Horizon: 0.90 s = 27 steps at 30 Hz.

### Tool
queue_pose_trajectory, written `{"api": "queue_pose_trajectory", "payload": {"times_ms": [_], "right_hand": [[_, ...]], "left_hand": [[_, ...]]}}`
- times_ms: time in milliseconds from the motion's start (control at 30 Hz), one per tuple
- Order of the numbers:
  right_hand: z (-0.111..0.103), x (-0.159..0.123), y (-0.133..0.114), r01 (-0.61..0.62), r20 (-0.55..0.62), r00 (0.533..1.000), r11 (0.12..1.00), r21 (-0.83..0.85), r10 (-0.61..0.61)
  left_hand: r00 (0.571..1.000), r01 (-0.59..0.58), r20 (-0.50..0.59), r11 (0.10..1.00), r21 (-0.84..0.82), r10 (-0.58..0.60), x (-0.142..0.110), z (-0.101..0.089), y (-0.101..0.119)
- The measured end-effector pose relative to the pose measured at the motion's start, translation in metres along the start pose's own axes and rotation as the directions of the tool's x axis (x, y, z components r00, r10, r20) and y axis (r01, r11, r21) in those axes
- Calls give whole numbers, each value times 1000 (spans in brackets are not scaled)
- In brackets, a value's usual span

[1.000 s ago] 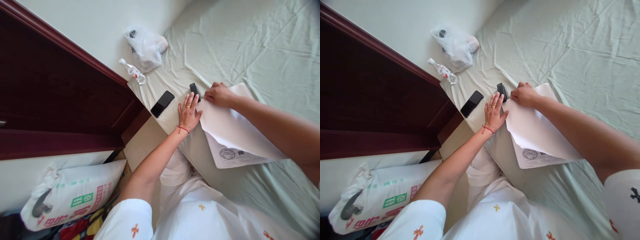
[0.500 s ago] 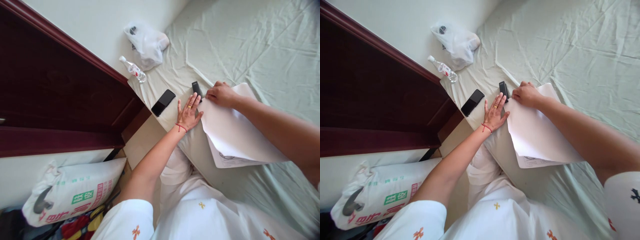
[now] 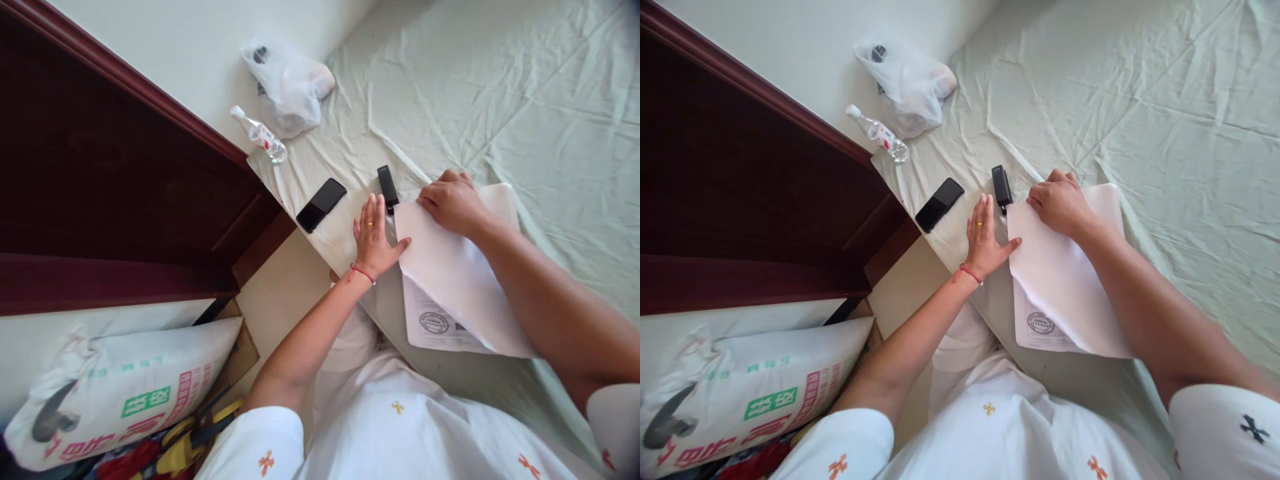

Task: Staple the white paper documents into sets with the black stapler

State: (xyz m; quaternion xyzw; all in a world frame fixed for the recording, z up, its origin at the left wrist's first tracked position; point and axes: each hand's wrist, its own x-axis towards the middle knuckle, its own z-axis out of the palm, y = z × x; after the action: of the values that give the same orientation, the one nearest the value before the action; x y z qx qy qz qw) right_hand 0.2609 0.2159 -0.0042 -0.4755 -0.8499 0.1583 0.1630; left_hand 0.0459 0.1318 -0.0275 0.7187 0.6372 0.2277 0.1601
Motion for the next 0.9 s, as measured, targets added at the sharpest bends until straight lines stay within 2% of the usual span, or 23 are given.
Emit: {"api": "queue_pose_trajectory", "payload": {"times_ms": [100, 167, 200, 233, 300, 333, 367, 400, 467, 533, 567, 667, 767, 833, 900], "right_hand": [[-13, -25, -14, -39, -88, 995, 999, 38, 43], [-24, -37, -26, -45, -138, 989, 996, 81, 56], [-31, -41, -33, -40, -158, 986, 994, 102, 56], [-38, -44, -40, -31, -173, 984, 992, 119, 51], [-51, -45, -56, -7, -197, 980, 990, 141, 35], [-57, -45, -65, 6, -204, 979, 990, 144, 24], [-61, -43, -72, 19, -206, 978, 990, 143, 11], [-65, -41, -79, 31, -204, 979, 990, 139, -2], [-67, -38, -90, 43, -206, 979, 990, 131, -16], [-63, -37, -95, 26, -244, 970, 992, 126, 6], [-60, -39, -95, 1, -277, 960, 992, 127, 34], [-44, -56, -87, -105, -371, 915, 982, 157, 157], [-22, -87, -76, -182, -402, 869, 942, 282, 288], [-8, -110, -70, -208, -347, 858, 873, 440, 379], [4, -131, -66, -284, -172, 871, 757, 589, 461]], "left_hand": [[992, 53, -110, 989, -137, -68, -32, -1, 12], [981, 140, -91, 949, -283, -172, -52, -5, 22], [974, 198, -27, 900, -388, -226, -62, -8, 28], [959, 272, 74, 815, -511, -274, -70, -11, 33], [895, 442, 317, 537, -718, -313, -86, -17, 42], [860, 505, 401, 406, -762, -315, -92, -20, 45], [835, 538, 443, 320, -780, -326, -98, -23, 47], [826, 547, 451, 285, -787, -339, -104, -25, 49], [829, 536, 418, 314, -784, -372, -112, -29, 49], [837, 519, 388, 336, -786, -385, -118, -31, 46], [834, 516, 385, 312, -798, -395, -121, -31, 44], [812, 476, 361, 164, -864, -458, -125, -32, 36], [753, 436, 340, 40, -899, -563, -127, -34, 27], [693, 429, 339, -15, -903, -636, -128, -35, 21], [645, 418, 324, -36, -908, -692, -127, -37, 18]]}}
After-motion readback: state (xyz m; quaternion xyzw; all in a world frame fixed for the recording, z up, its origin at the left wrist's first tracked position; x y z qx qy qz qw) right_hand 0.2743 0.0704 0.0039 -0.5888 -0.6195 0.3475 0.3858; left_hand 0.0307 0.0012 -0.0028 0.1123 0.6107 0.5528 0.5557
